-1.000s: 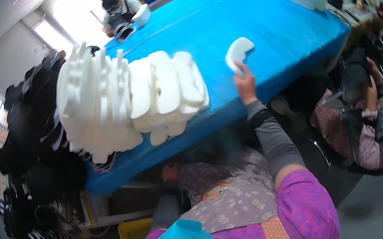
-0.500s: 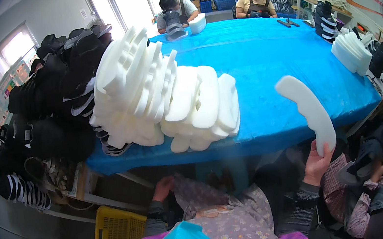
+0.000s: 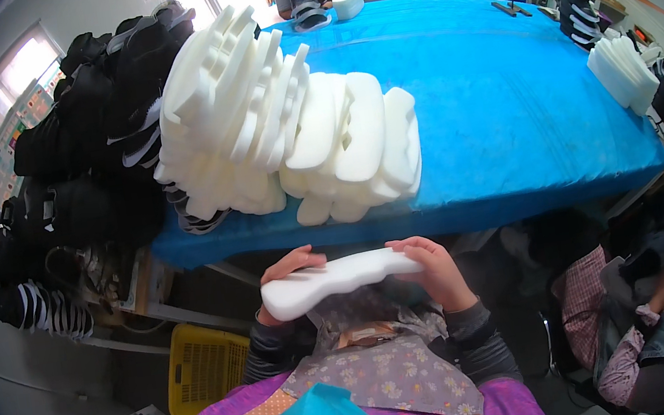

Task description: Insert white foam padding or lining into the interior of black shoe uppers.

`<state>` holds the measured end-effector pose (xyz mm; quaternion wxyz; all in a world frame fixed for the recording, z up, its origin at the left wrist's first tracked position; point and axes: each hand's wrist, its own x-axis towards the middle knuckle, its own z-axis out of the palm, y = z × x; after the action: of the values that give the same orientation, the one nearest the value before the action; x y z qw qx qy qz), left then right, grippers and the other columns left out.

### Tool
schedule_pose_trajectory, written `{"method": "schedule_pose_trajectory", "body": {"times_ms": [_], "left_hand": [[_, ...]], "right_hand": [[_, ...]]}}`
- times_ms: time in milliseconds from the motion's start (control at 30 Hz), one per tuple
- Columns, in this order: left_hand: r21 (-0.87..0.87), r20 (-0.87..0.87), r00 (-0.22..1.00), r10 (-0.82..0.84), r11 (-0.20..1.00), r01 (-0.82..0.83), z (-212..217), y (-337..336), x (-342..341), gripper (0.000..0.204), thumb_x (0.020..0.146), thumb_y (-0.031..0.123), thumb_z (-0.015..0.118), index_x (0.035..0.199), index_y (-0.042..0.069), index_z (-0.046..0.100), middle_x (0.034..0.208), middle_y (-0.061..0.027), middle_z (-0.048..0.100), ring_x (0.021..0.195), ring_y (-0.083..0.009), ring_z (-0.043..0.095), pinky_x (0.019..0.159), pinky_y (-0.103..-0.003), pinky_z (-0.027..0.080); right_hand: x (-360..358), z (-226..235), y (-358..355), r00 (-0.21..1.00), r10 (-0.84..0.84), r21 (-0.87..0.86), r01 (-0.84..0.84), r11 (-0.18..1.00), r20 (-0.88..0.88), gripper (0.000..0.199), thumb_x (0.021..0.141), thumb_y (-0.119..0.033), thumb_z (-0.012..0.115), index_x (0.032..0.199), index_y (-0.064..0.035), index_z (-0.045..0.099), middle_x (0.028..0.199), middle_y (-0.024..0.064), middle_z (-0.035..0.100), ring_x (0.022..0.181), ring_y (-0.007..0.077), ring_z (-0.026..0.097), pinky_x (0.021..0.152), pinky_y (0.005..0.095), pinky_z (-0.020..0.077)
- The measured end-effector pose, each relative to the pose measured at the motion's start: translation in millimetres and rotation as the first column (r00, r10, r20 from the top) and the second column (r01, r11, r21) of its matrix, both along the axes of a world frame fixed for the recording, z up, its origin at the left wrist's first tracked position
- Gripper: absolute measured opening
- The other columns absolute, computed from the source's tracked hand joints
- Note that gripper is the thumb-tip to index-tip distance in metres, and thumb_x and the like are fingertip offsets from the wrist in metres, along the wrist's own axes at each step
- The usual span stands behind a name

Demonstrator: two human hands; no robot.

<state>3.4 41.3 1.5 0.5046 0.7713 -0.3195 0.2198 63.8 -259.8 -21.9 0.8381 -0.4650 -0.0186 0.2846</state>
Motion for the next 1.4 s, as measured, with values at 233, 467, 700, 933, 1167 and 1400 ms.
{"method": "schedule_pose_trajectory", "body": {"times_ms": [233, 467, 700, 933, 1167, 1400], "left_hand": [[-0.574, -0.560, 0.810, 0.175, 0.623, -0.532, -20, -18, -16, 0.042, 0.091, 0.012, 0.072, 0.128, -0.002, 0.056, 0.123, -0.0071, 0.063, 0.109, -0.0155, 0.060, 0.096, -0.032, 0.046], [-0.770, -0.509, 0.854, -0.105, 0.500, -0.397, 3, -15, -5, 0.059, 0.098, 0.011, 0.056, 0.151, 0.002, 0.033, 0.143, -0.0201, 0.050, 0.130, -0.0322, 0.054, 0.110, -0.043, 0.043], [-0.504, -0.388, 0.921, 0.022, 0.832, -0.233, -5, -28, -11, 0.069, 0.097, -0.005, 0.050, 0.158, 0.009, 0.023, 0.159, -0.0180, 0.034, 0.144, -0.0327, 0.038, 0.115, -0.043, 0.035], [-0.078, -0.157, 0.987, 0.048, 0.995, -0.060, -21, -56, -14, 0.072, 0.096, 0.022, 0.060, 0.158, 0.008, 0.027, 0.165, -0.0202, 0.017, 0.153, -0.0406, 0.010, 0.121, -0.052, 0.010], [-0.192, -0.141, 0.990, 0.007, 0.981, -0.034, -18, -59, -13, 0.069, 0.096, 0.020, 0.059, 0.157, 0.009, 0.029, 0.164, -0.0204, 0.018, 0.153, -0.0400, 0.010, 0.122, -0.051, 0.009], [-0.231, -0.175, 0.984, -0.002, 0.972, -0.040, -20, -59, -16, 0.068, 0.096, 0.018, 0.060, 0.156, 0.008, 0.031, 0.164, -0.0217, 0.018, 0.153, -0.0401, 0.011, 0.121, -0.052, 0.011]], "right_hand": [[-12, 18, -2, 0.960, 0.136, -0.242, -0.075, 0.967, 0.244, 0.029, 0.097, -0.012, 0.063, 0.122, -0.0005, 0.059, 0.104, 0.0048, 0.065, 0.075, 0.0091, 0.062, 0.068, 0.0266, 0.0525], [0, 3, -4, 0.964, 0.005, -0.323, 0.084, 0.943, 0.266, 0.026, 0.094, -0.020, 0.068, 0.115, -0.0045, 0.065, 0.090, -0.0043, 0.066, 0.070, 0.0004, 0.054, 0.057, 0.0172, 0.0388], [-10, 5, 14, 0.942, 0.077, -0.351, 0.046, 0.935, 0.328, 0.041, 0.098, -0.014, 0.064, 0.137, -0.0033, 0.056, 0.118, 0.0030, 0.065, 0.097, 0.0059, 0.061, 0.075, 0.0198, 0.0512], [-26, 33, 53, 0.800, 0.180, -0.280, -0.016, 0.960, 0.572, 0.065, 0.089, 0.002, 0.067, 0.149, 0.0000, 0.042, 0.139, 0.0110, 0.050, 0.089, 0.0086, 0.060, 0.085, 0.0256, 0.0531], [-23, 39, 54, 0.743, 0.170, -0.318, 0.061, 0.946, 0.647, 0.063, 0.083, 0.006, 0.067, 0.143, -0.0036, 0.051, 0.136, 0.0128, 0.046, 0.084, 0.0073, 0.060, 0.084, 0.0249, 0.0538], [-25, 41, 55, 0.775, 0.124, -0.245, 0.041, 0.969, 0.620, 0.058, 0.080, 0.006, 0.069, 0.136, -0.0046, 0.057, 0.132, 0.0110, 0.046, 0.082, 0.0066, 0.060, 0.082, 0.0240, 0.0532]]}}
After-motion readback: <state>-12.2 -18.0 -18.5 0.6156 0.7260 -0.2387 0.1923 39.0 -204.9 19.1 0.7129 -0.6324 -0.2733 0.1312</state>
